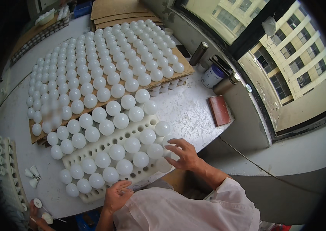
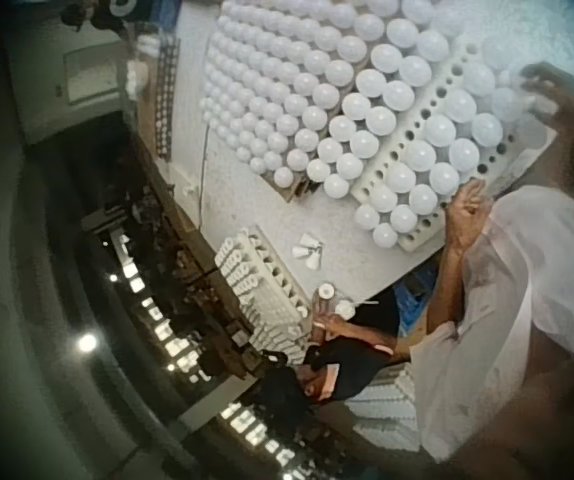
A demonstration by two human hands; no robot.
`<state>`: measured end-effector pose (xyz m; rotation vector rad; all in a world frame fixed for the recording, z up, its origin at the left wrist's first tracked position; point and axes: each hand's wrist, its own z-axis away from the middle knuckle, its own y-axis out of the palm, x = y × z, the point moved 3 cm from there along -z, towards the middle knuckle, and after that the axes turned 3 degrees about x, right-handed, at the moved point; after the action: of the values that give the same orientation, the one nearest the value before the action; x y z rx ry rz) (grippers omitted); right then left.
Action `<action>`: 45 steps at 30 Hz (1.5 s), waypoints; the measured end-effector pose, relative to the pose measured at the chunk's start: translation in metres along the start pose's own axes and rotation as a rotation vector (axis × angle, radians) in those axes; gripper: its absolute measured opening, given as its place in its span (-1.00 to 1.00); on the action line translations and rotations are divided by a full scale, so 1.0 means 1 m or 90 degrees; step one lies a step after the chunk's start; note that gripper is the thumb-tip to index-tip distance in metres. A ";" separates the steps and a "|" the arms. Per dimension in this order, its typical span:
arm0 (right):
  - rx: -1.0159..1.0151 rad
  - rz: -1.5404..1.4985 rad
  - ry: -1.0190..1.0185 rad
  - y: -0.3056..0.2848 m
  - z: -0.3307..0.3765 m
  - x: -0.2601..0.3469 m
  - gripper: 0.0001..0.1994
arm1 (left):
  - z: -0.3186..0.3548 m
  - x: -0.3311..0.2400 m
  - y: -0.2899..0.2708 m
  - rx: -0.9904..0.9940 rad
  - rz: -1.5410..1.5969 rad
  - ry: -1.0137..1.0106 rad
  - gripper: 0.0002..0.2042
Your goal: The person assembles light bulbs by attaching dome covers onto bulb bases by hand and placing the assembled bulbs into a foam tray. The person also folds and moves cardboard sheets across the workbench.
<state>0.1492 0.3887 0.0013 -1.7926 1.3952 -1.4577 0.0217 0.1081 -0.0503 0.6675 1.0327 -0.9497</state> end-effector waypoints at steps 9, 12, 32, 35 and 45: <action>-0.243 0.160 0.383 -0.030 -0.187 -0.307 -0.42 | 0.039 0.026 -0.022 -0.283 0.042 -0.028 -0.69; -0.143 0.188 0.393 0.003 -0.250 -0.327 -0.29 | 0.078 0.030 -0.027 -0.462 0.075 -0.085 -0.71; -0.226 0.128 0.244 -0.026 -0.103 -0.428 -0.33 | 0.155 0.083 -0.169 -0.848 0.123 -0.118 -0.77; -0.080 0.001 0.418 0.036 -0.011 -0.373 -0.36 | 0.163 0.114 -0.203 -0.893 0.154 -0.128 -0.73; 0.034 0.150 0.315 0.102 0.027 -0.239 -0.29 | 0.174 0.189 -0.320 -0.884 -0.117 -0.299 -0.60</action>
<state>0.1458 0.5528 -0.2019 -1.2249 1.7086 -1.8605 -0.1552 -0.2427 -0.1672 -0.7765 1.0544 -0.3160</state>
